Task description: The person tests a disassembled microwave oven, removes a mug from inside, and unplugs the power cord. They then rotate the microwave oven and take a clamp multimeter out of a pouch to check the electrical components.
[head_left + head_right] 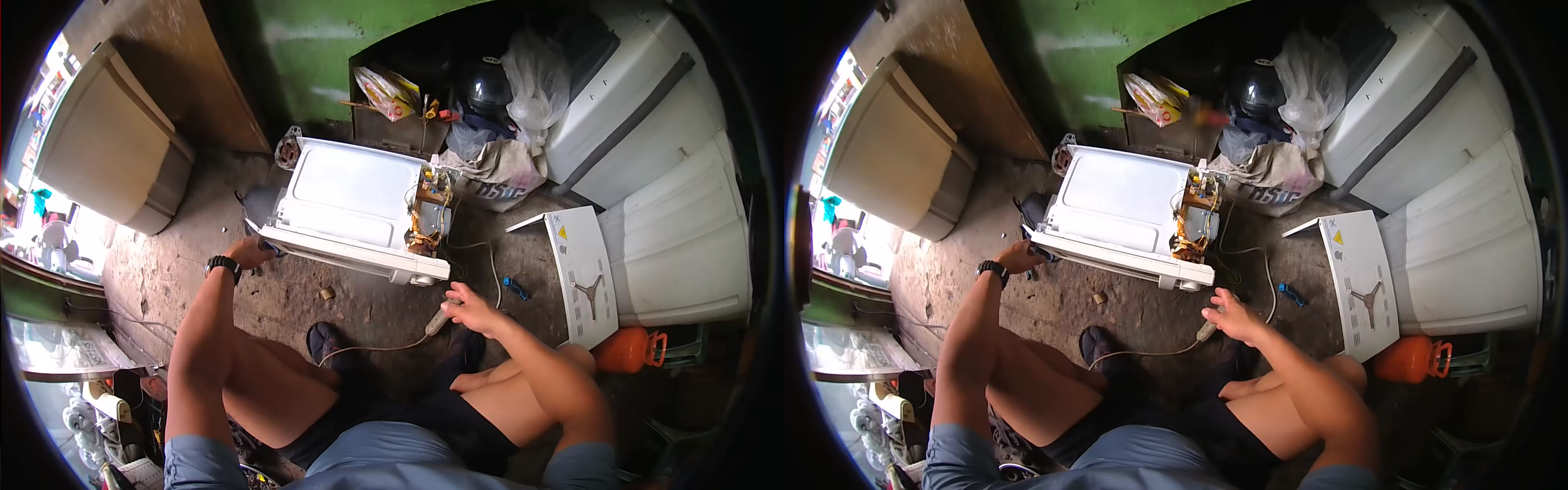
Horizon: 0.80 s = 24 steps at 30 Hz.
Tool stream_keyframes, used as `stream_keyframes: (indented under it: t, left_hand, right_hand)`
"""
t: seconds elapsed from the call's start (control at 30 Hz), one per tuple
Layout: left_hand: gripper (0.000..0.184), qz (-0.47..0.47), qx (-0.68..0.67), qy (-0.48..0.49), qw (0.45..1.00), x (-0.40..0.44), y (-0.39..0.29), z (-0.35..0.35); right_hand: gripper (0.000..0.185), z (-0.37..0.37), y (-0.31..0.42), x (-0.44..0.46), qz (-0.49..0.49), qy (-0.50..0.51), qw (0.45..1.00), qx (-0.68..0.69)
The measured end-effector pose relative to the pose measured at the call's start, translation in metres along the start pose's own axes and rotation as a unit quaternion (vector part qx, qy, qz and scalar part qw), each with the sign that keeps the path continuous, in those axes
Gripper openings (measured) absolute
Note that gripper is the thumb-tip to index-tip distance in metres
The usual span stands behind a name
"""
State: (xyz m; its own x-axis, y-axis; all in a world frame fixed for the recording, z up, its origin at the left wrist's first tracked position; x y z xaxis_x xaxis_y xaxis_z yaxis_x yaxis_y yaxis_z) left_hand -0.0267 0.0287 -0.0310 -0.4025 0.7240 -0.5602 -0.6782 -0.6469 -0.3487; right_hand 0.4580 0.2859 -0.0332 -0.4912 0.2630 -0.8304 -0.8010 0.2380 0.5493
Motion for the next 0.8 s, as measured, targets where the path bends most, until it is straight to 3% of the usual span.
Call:
stream_keyframes:
  t: [0.07,0.1,0.23,0.63,0.77,0.8]
  left_hand:
    - [0.071,-0.01,-0.021,-0.023,0.999,0.008,0.0,-0.01]
    - [0.071,0.006,0.006,-0.012,1.0,-0.016,0.014,0.011]
    - [0.066,-0.054,-0.044,-0.035,0.997,-0.006,0.004,-0.001]
    - [0.058,0.003,-0.072,-0.017,0.997,-0.002,-0.009,-0.003]
    - [0.05,-0.03,-0.04,-0.029,0.998,0.011,0.007,-0.008]
    - [0.049,-0.034,-0.032,-0.029,0.998,0.014,0.012,-0.01]
  right_hand:
    - [0.1,0.002,0.002,0.001,0.033,-0.08,0.992,-0.093]
    - [0.1,-0.028,0.005,0.007,0.038,-0.059,0.995,-0.068]
    - [0.097,-0.014,0.0,0.01,0.073,-0.124,0.976,-0.167]
    - [0.099,-0.011,0.008,0.011,0.12,-0.128,0.963,-0.205]
    - [0.101,-0.007,0.004,0.018,0.166,-0.151,0.943,-0.245]
    - [0.102,-0.006,0.012,0.008,0.125,-0.127,0.952,-0.25]
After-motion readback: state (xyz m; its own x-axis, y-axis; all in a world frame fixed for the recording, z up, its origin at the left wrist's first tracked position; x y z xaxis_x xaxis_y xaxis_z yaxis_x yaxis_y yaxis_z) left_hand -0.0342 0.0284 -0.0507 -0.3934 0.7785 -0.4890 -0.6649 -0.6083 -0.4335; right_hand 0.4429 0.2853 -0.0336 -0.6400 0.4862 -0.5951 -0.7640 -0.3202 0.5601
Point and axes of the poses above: each hand's wrist, its own x-axis towards the middle knuckle, its own z-axis out of the back of the hand, y = z × x, the point moved 5 cm from there along x, towards the middle knuckle, and after that the axes turned 12 degrees about -z, right-handed, at the moved point
